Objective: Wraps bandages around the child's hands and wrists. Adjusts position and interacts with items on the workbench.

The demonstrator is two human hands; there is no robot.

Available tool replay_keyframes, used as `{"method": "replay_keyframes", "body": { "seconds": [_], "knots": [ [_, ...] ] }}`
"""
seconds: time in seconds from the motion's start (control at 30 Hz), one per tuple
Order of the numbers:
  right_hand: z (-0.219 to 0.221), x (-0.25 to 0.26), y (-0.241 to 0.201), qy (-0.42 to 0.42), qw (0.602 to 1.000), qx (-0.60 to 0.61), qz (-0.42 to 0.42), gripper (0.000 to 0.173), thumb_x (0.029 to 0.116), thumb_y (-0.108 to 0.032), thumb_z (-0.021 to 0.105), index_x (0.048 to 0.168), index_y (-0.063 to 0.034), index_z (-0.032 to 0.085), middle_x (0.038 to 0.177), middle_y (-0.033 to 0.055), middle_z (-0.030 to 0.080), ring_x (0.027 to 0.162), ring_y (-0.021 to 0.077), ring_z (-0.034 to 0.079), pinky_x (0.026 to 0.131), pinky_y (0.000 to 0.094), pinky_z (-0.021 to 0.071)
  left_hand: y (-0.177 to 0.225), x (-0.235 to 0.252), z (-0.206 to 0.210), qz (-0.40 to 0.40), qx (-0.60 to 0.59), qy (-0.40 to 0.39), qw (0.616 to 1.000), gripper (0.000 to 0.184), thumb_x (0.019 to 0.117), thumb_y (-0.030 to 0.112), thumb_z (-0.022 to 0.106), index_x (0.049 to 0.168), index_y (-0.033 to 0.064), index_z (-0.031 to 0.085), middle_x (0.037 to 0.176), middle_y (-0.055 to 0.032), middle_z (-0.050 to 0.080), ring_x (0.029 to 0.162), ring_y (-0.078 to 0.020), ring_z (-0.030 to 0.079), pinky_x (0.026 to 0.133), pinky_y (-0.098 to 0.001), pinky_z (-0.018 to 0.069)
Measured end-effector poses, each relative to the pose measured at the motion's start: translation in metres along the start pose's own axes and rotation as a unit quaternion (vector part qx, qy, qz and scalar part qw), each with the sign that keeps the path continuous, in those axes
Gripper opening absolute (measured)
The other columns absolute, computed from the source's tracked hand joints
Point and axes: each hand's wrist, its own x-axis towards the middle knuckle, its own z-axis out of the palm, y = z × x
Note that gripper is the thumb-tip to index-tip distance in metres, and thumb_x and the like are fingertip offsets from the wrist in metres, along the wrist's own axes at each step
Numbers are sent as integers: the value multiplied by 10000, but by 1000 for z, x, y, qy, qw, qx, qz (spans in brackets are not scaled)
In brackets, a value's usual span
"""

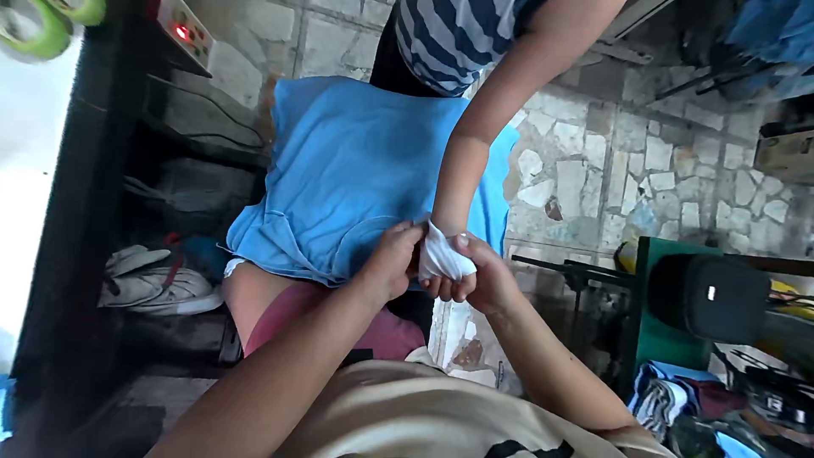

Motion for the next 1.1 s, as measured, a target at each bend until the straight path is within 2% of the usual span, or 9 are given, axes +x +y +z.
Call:
{"method": "replay_keyframes", "body": {
  "seconds": [0.13, 0.23, 0.3, 0.57, 0.67, 0.8, 0.87, 0.97, 1.1],
  "knots": [
    [-3, -5, 2, 42, 996, -71, -37, 270, 959, -366, 551, 1101, -138, 584, 673, 49, 692, 536, 144, 670, 557, 313, 590, 2, 1, 4, -46, -4, 3, 999, 264, 1093, 259, 454, 1120, 56, 621, 878, -90, 687, 739, -165, 681, 657, -307, 575],
    [-8, -8, -2, 94, 969, -209, -93, 365, 963, -424, 563, 1121, -116, 678, 1118, -2, 641, 965, 72, 637, 868, 302, 562, -1, -4, 8, -80, -22, -30, 996, 297, 1106, 259, 397, 1094, 57, 615, 854, -79, 676, 742, -155, 674, 674, -306, 573],
    [-8, -6, -6, 110, 953, -255, -125, 344, 955, -400, 542, 1078, -123, 705, 1181, -2, 619, 1076, 70, 601, 928, 296, 528, -3, -6, 11, -92, -20, -51, 994, 345, 1115, 279, 348, 1012, 79, 609, 761, -46, 653, 643, -119, 645, 594, -268, 552],
    [-3, 1, -14, 90, 957, -236, -139, 313, 962, -362, 502, 1077, -151, 702, 1198, -34, 619, 1064, 41, 604, 907, 282, 530, 2, -17, 10, -90, -34, -107, 990, 489, 1127, 294, 242, 823, 113, 579, 607, -4, 595, 523, -79, 603, 512, -228, 526],
    [-7, 2, -17, 76, 953, -252, -151, 322, 927, -178, 410, 986, -137, 723, 1239, -30, 621, 1120, 42, 583, 953, 283, 504, 5, -18, 9, -102, -44, -159, 981, 517, 1125, 274, 231, 767, 131, 576, 584, 15, 595, 529, -53, 608, 538, -201, 527],
    [-19, -1, -18, -23, 978, -172, -112, 94, 846, -295, 674, 874, -209, 702, 874, -101, 687, 802, -10, 646, 757, 214, 554, 8, -10, 12, -98, -15, -145, 984, 298, 1116, 225, 353, 1010, 86, 595, 730, -40, 667, 643, -112, 679, 616, -251, 582],
    [-26, 5, -20, -131, 985, -101, -47, 263, 752, -398, 835, 675, -198, 682, 618, -60, 683, 595, 40, 674, 629, 226, 577, 11, -8, 13, -79, 15, -122, 989, 197, 1091, 177, 436, 1116, 61, 594, 795, -62, 674, 691, -127, 687, 647, -263, 583],
    [-22, -1, -28, -28, 989, -148, -5, 220, 1037, -246, 443, 886, -155, 576, 568, 1, 586, 520, 128, 608, 651, 363, 596, 17, -10, 14, -74, 45, -135, 987, 253, 1091, 180, 436, 1071, 33, 641, 798, -78, 704, 697, -128, 700, 648, -259, 586],
    [-18, 3, -30, 43, 967, -233, -93, 206, 919, -125, 532, 1052, -150, 687, 843, -45, 711, 752, 37, 664, 711, 255, 570, 14, -10, 6, -87, 20, -217, 972, 567, 1093, 314, 169, 891, 74, 641, 723, -72, 682, 656, -152, 689, 641, -295, 589]
  ]
}}
